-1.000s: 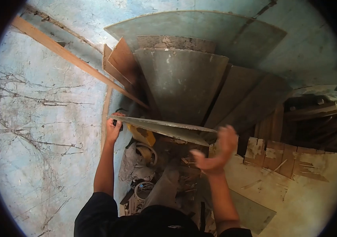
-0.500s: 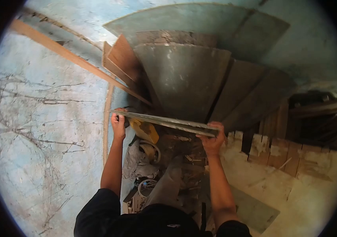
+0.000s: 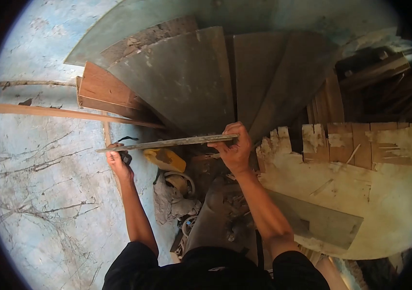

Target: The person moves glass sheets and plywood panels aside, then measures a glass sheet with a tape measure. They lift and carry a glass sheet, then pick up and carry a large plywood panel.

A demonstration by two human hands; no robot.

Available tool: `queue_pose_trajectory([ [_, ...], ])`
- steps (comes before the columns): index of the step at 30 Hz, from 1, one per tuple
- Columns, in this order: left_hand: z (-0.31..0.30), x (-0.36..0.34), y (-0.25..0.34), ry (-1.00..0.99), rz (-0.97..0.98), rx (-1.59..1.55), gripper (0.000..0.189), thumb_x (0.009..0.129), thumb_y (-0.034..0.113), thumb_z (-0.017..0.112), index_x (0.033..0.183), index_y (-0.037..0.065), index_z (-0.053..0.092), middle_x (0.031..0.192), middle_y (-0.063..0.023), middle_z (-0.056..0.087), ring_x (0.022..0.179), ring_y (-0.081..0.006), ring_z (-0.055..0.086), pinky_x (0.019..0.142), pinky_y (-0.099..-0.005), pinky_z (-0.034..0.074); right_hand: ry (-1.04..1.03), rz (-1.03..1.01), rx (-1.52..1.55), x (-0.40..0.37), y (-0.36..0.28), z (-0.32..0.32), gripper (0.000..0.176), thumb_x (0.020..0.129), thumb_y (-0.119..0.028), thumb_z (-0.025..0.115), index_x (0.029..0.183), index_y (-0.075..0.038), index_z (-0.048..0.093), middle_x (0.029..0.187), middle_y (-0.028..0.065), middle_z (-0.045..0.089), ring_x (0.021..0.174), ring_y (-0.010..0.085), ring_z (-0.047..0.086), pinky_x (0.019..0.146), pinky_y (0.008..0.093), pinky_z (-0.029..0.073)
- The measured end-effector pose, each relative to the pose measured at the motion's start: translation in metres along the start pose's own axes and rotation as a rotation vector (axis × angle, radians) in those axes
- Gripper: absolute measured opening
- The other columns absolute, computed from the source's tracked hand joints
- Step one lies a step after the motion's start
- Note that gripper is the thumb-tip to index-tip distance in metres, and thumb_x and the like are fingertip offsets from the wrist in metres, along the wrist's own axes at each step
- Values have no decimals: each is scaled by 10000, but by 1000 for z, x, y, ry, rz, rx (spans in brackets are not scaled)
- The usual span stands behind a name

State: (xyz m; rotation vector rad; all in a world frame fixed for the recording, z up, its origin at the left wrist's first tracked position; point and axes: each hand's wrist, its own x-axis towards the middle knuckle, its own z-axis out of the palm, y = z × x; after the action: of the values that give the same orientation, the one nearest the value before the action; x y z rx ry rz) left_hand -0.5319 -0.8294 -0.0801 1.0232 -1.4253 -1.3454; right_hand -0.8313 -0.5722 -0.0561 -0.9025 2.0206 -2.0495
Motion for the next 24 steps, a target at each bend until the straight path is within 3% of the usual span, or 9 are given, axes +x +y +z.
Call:
queue_pose_trajectory([
  [4,2,9,31,-103,36,-63,358,1008,373,643,1131,48,556,1035,-107,611,883,-157,551,768,-300,465,24,-26,-1,-6,-31,-6,513,697,-117,934,952,-58,493,879,78,571,810,224,607,717,337,523],
  [6,3,7,50,-167,5,-110,383,989,368,666,1157,51,534,1056,-108,592,932,-182,555,836,-340,484,54,-47,-10,-17,-49,-11,474,723,-97,907,955,-59,495,883,84,574,822,237,619,715,344,525],
  [9,-5,12,61,-175,-13,-125,418,948,367,710,1170,69,519,1098,-95,562,1066,-234,537,1023,-413,445,95,-40,-10,-40,-74,-23,420,780,-181,871,973,-69,515,893,99,585,845,274,635,738,386,524],
  [11,0,15,71,-202,-29,-215,398,948,348,706,1167,73,521,1090,-89,560,1068,-236,537,1026,-415,442,115,-41,63,-57,-88,-33,434,807,-301,858,991,-78,535,906,112,596,860,294,636,762,429,517],
  [16,31,11,115,-285,-138,-257,352,977,368,633,1151,80,528,1065,-84,549,1037,-238,533,1001,-414,453,235,-30,12,-94,-123,-65,412,818,-306,843,990,-78,547,920,114,607,870,301,631,775,438,512],
  [19,43,-1,132,-404,-49,-48,344,988,345,596,1193,76,529,1065,-68,533,1017,-214,526,969,-399,461,325,-20,0,-115,-154,-93,401,813,-280,846,979,-75,544,924,111,603,867,302,627,773,431,510],
  [21,41,-5,137,-649,-40,-104,422,953,329,647,1259,67,525,1131,-72,548,1058,-216,549,1003,-426,476,417,-20,-28,-135,-177,-115,406,802,-266,855,974,-74,541,922,109,598,862,303,625,772,429,509],
  [22,45,-11,138,-523,-88,-92,499,959,314,629,1351,34,498,1239,-105,563,1149,-250,560,1044,-447,467,415,-25,-29,-146,-190,-126,421,772,-223,874,965,-71,532,917,109,591,857,302,622,764,425,507],
  [24,50,-8,127,-619,9,-61,601,971,303,601,1452,-20,442,1386,-160,528,1263,-295,536,1124,-486,406,494,-33,-65,-169,-203,-148,442,742,-181,892,957,-68,522,911,109,584,851,302,620,757,421,506],
])
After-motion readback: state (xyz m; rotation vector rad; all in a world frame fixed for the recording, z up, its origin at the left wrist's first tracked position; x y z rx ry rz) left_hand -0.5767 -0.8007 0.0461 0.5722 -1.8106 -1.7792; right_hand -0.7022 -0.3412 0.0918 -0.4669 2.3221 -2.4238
